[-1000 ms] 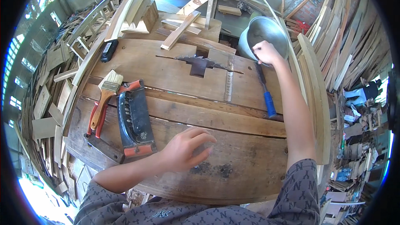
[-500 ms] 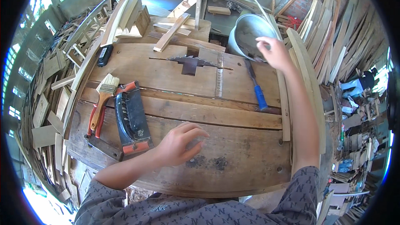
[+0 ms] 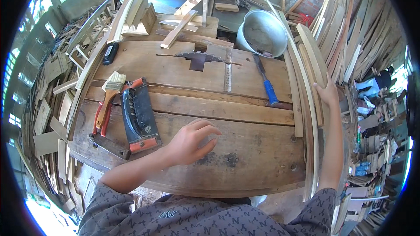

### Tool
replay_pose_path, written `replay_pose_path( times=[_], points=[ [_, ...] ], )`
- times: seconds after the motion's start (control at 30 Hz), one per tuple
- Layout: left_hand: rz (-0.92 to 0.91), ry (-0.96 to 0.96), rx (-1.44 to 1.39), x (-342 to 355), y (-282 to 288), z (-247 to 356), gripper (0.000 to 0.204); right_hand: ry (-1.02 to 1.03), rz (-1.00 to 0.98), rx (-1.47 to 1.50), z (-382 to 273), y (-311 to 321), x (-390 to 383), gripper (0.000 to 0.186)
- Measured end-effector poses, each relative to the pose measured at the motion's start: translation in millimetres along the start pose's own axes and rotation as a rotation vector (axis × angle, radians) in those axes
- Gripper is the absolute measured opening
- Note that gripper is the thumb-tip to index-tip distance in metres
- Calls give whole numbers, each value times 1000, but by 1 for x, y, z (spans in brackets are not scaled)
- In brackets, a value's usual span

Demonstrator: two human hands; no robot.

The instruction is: Use a chisel to shave and shape a piece of wood on a workbench in a workshop.

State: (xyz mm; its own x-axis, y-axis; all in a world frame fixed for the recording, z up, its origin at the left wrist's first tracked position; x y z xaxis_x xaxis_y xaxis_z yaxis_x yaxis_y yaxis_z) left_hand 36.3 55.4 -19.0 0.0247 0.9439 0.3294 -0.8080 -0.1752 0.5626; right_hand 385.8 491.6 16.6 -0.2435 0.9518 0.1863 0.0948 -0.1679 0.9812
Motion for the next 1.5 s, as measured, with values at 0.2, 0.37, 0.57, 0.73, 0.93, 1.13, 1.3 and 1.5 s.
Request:
replay_pose_path(
  times=[0.2, 0.37, 0.57, 0.73, 0.93, 1.13, 1.3, 1.5],
  points=[
    [-8, -23, -3, 0, 2, 3, 23, -4, 124, 88, 13, 5, 9, 76],
    [26, -28, 33, -1, 3, 4, 21, 0, 135, 31, 6, 2, 9, 69],
    [34, -25, 22, -2, 5, 4, 21, 18, 149, -9, 8, 15, -12, 67],
    [36, -28, 29, -3, 7, 2, 20, 114, 177, -15, -8, 49, -51, 61],
    [51, -15, 41, -1, 7, 2, 22, 242, 168, 272, -45, 114, -152, 59],
    [264, -122, 189, 4, 31, 12, 32, 327, 88, 121, -78, 152, -255, 72],
    [424, -90, 402, -4, 53, 19, 38, 479, -93, 162, -93, 156, -301, 77],
    [600, 39, 564, -59, 75, 29, 30, 611, -229, 286, -80, 153, -328, 83]
  ],
)
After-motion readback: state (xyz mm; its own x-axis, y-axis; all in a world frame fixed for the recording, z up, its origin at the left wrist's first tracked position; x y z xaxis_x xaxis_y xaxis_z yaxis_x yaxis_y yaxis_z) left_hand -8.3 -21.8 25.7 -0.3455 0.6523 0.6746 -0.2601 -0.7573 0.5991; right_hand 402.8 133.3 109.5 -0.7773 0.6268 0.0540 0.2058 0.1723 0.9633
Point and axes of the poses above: each hand's wrist, its own x-axis towards the middle knuckle, its own y-axis out of the back of the hand, z = x × y, the point moved 6 cm from there along x, towards the middle knuckle, and after that the axes turned 1 degree about -x, right-handed, at the moved point
